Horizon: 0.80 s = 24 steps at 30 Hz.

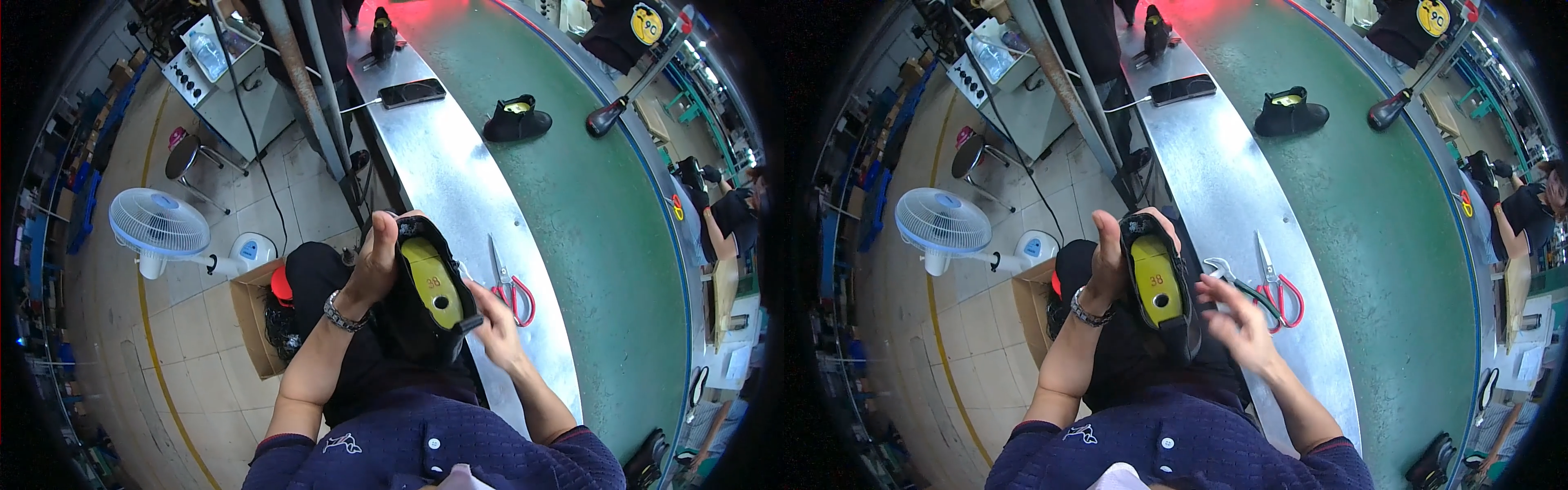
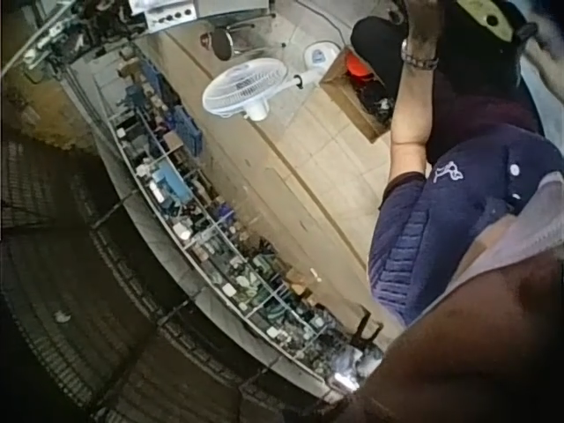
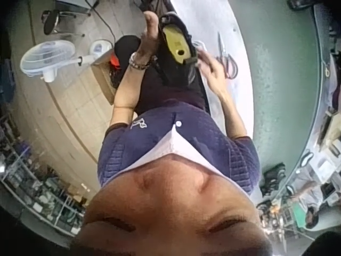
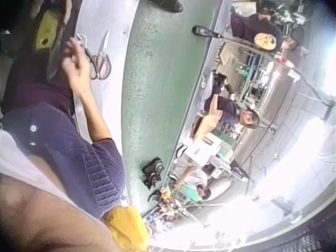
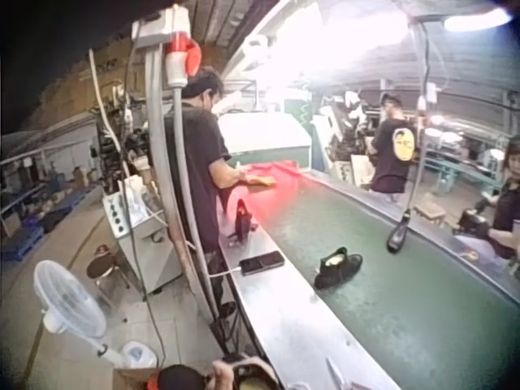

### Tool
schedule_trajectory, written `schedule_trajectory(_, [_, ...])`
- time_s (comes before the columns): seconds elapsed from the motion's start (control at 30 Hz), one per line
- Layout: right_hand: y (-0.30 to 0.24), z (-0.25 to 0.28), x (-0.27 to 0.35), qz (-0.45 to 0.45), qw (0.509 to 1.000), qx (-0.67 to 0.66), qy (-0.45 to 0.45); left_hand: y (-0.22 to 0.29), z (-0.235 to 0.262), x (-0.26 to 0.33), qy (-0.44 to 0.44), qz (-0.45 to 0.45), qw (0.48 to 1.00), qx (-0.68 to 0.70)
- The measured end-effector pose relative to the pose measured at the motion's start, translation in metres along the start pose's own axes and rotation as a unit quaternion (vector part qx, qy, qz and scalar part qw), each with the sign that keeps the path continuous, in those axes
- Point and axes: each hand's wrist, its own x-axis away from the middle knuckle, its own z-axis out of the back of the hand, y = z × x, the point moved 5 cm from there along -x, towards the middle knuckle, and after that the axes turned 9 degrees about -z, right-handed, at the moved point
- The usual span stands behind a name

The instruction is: Trim and inspect the sole of a black boot using pliers, scissors, and other hand tools at a factory workbench.

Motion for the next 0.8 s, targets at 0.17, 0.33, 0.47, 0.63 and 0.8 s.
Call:
schedule_trajectory(0.17, [-0.027, -0.038, 0.007, 0.032, 0.996, 0.083, -0.027, 0.023, -0.019, -0.016, -0.04, -0.04, 0.995, -0.085])
schedule_trajectory(0.33, [-0.008, -0.056, -0.01, 0.029, 0.999, -0.025, 0.037, 0.04, -0.02, -0.025, -0.096, -0.072, 0.991, -0.053])
schedule_trajectory(0.47, [0.005, -0.055, -0.011, -0.006, 0.995, -0.097, 0.015, 0.056, 0.027, -0.029, 0.131, -0.147, 0.925, -0.324])
schedule_trajectory(0.63, [0.013, -0.047, -0.006, 0.24, 0.953, 0.131, 0.128, 0.039, 0.047, -0.006, 0.151, 0.003, 0.988, 0.039])
schedule_trajectory(0.8, [0.024, -0.034, -0.002, 0.162, 0.959, 0.22, 0.072, 0.046, 0.036, -0.013, 0.061, 0.032, 0.993, 0.099])
